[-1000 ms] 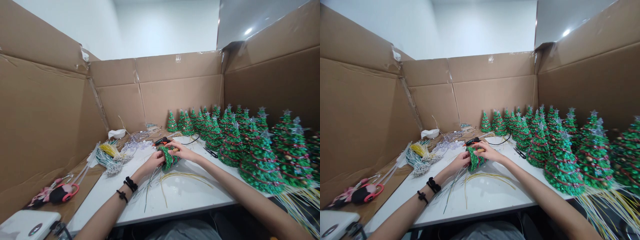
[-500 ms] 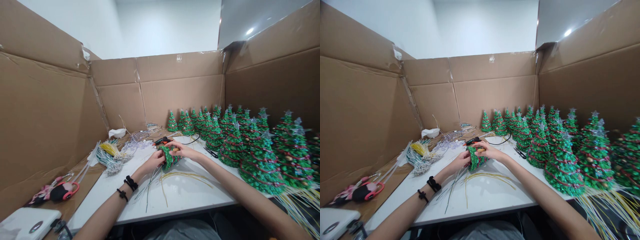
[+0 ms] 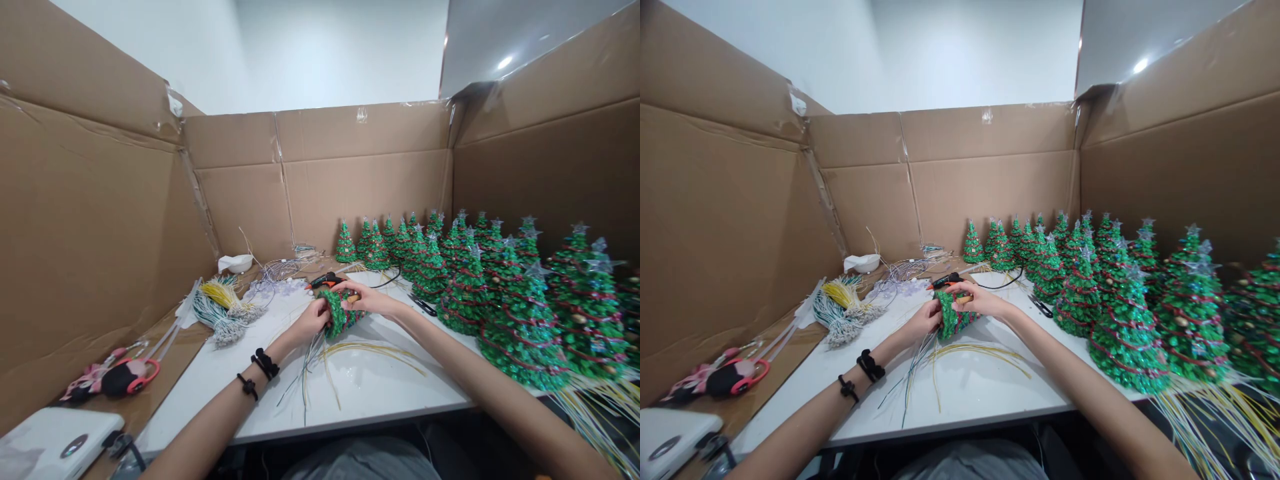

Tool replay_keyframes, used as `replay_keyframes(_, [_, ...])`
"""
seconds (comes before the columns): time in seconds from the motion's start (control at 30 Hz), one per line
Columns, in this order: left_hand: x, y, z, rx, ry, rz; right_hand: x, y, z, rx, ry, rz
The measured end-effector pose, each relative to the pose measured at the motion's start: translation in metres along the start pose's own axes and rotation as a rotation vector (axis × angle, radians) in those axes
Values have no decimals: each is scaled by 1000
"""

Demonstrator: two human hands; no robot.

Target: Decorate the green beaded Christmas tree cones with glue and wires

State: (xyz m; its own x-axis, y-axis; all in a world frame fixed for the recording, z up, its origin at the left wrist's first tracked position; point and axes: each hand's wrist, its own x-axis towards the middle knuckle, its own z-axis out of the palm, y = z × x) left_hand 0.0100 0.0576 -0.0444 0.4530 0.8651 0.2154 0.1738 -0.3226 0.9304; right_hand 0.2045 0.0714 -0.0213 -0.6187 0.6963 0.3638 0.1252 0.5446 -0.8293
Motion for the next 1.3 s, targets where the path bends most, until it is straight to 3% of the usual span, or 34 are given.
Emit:
replay_keyframes(0.43, [3, -2, 7, -29, 80, 10, 0, -1, -1, 67, -19, 106])
replay_keyframes(1.3, [0, 2, 12, -62, 129, -10, -1, -14, 5, 129, -9, 101])
